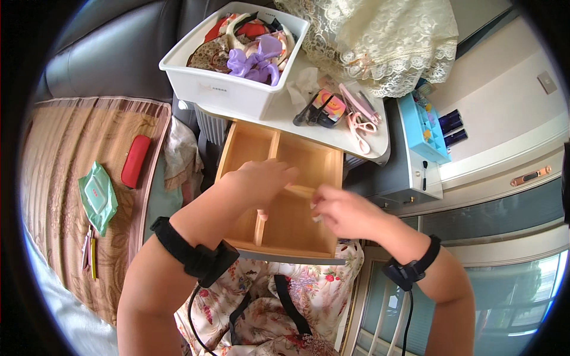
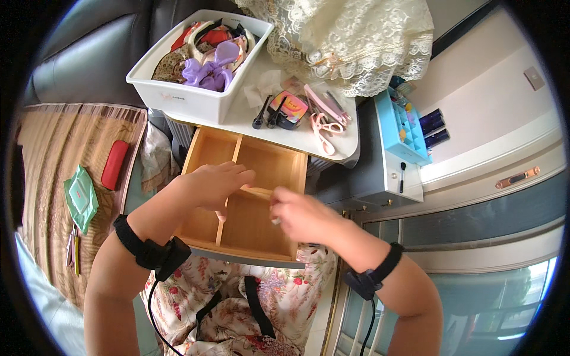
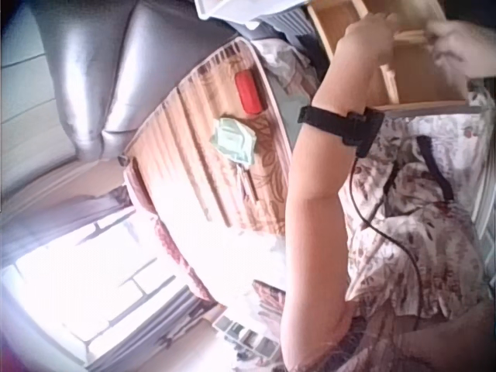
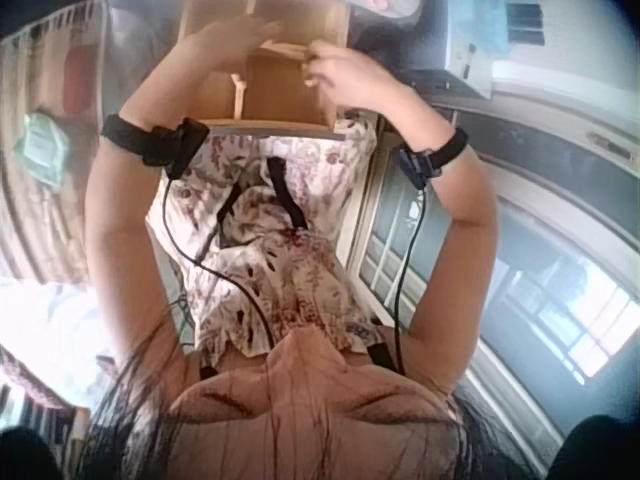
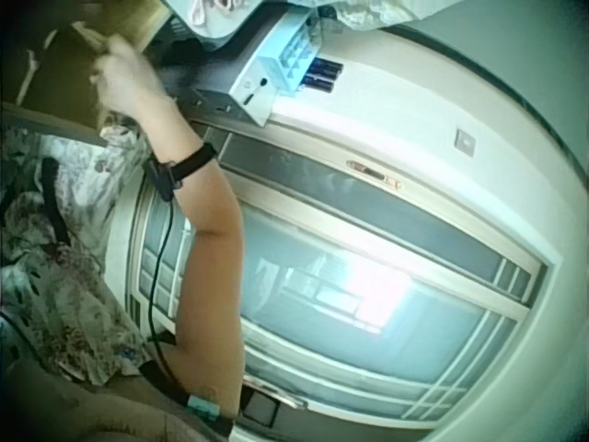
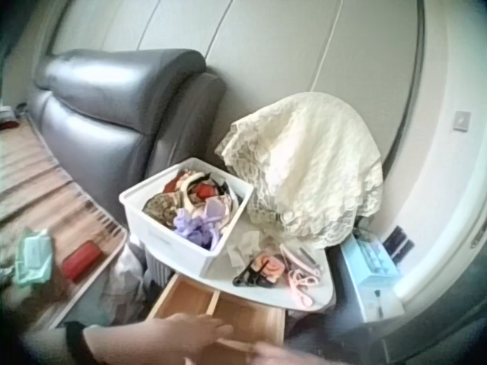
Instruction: Cleaning and organizing a small wooden drawer with wet wipes and cosmetic items.
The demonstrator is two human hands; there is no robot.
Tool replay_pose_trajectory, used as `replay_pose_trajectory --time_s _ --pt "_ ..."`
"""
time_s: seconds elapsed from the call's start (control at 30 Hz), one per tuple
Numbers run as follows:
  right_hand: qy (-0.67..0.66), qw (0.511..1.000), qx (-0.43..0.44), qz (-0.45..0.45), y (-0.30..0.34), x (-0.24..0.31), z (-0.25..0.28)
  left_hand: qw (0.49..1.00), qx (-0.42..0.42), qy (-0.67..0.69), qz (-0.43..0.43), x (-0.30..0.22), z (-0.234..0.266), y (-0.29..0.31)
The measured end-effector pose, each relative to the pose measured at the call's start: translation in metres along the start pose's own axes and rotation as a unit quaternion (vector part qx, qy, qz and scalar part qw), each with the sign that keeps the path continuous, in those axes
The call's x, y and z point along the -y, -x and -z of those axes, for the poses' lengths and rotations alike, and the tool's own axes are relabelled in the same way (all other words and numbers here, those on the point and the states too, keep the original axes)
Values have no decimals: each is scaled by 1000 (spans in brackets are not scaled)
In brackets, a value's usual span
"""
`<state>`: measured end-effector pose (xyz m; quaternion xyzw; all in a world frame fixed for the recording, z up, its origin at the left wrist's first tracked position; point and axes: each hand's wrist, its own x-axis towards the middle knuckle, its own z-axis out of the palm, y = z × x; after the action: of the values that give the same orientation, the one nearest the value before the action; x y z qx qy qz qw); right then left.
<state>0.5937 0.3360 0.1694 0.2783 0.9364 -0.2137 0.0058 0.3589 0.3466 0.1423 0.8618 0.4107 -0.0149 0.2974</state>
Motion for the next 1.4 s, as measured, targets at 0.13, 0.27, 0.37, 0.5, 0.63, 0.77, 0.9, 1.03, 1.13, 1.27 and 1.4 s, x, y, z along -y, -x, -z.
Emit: replay_pose_trajectory --time_s 0.13,0.27,0.37,0.5,0.63,0.77,0.9,1.03,1.13,1.27,1.4 --pt "248 947 183 -89 -31 -12 -68 1000 -11 -12 -8 1 -4 1" --pt "411 881 236 3 -27 -19 -95 999 -18 -31 -10 -1 -5 0" --pt "375 899 224 -21 -33 -16 -90 999 -20 -25 -17 -1 -3 1" --pt "284 884 372 -9 -44 13 -61 999 -25 -17 -15 1 -4 3" --pt "112 913 391 -33 -29 11 -64 1000 -21 -20 -8 -1 -1 -1" --pt "-14 929 334 -159 -28 9 -60 1000 -18 -15 -7 1 0 -1" --pt "-67 937 271 -209 -31 13 -70 1000 -7 -16 3 4 -3 -2" --pt "-73 943 233 -225 -57 32 -91 999 -14 -21 -21 5 -5 -3" --pt "-161 958 61 -230 -66 35 -115 999 -16 -14 -27 5 -5 -4" --pt "-469 819 -35 -328 -71 12 -126 999 -18 -24 -41 6 -5 -8" --pt "-597 716 -71 -355 -78 20 -102 999 -25 3 -39 5 -2 0"
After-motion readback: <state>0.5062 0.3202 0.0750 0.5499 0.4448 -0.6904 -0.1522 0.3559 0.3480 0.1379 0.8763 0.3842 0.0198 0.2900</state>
